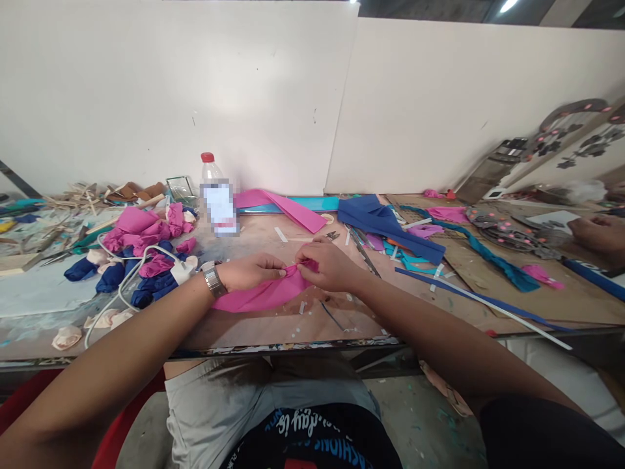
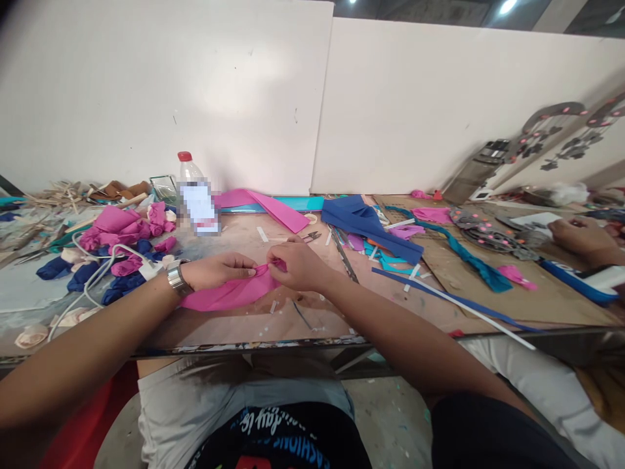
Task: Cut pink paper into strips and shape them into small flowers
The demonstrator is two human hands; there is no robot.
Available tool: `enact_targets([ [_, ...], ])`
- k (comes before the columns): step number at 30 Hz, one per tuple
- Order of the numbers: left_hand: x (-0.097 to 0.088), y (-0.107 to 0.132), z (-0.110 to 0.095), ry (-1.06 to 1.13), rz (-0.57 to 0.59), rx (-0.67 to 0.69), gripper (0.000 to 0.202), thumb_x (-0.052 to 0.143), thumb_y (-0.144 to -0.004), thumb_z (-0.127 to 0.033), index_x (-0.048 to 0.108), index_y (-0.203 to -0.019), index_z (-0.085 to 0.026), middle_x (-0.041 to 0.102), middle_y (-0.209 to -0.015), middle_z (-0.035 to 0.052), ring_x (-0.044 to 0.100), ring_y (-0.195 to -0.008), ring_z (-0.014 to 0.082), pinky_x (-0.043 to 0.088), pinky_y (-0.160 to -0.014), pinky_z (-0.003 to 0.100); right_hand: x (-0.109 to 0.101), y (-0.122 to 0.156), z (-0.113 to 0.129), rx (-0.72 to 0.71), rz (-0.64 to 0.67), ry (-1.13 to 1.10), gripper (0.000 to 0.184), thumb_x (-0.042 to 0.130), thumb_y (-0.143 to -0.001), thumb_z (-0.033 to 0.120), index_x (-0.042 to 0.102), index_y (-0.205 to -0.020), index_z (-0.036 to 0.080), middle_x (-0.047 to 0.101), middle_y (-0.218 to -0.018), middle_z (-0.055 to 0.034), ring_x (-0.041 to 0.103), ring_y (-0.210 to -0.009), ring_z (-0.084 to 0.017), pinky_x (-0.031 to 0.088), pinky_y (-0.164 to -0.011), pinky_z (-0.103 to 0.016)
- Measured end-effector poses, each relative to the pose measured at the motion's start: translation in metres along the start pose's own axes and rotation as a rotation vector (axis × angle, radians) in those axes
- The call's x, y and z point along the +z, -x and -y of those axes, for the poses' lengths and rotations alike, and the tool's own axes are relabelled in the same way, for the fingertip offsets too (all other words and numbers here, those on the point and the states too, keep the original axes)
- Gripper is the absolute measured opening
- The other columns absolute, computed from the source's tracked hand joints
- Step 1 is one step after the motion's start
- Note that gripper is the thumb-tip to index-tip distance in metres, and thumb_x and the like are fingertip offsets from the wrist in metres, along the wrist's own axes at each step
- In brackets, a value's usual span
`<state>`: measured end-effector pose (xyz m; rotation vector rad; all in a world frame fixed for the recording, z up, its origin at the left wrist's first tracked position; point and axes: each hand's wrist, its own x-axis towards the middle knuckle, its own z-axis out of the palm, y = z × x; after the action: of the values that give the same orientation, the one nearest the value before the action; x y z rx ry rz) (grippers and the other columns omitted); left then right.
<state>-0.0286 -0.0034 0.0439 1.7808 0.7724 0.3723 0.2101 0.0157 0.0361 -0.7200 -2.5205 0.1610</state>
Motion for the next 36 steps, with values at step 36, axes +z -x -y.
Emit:
enact_targets([
  [36, -0.011, -0.002, 0.006, -1.242, -0.596, -0.302, 0.029, 0.04, -0.092, -0.014, 0.065, -0.107, -0.02, 0.074, -0.097, 0.0111, 0.071, -0.089, 0.028, 0.04, -0.064, 0.032, -0.004, -0.001, -0.012, 0.304, -0.265, 0.135, 0.006, 0.057, -0.08, 0.023, 0.062, -0.078, 0.02, 0.066, -0.068, -0.0015, 0.055, -0.065, -0.018, 0.041, -0.085, -0.036],
])
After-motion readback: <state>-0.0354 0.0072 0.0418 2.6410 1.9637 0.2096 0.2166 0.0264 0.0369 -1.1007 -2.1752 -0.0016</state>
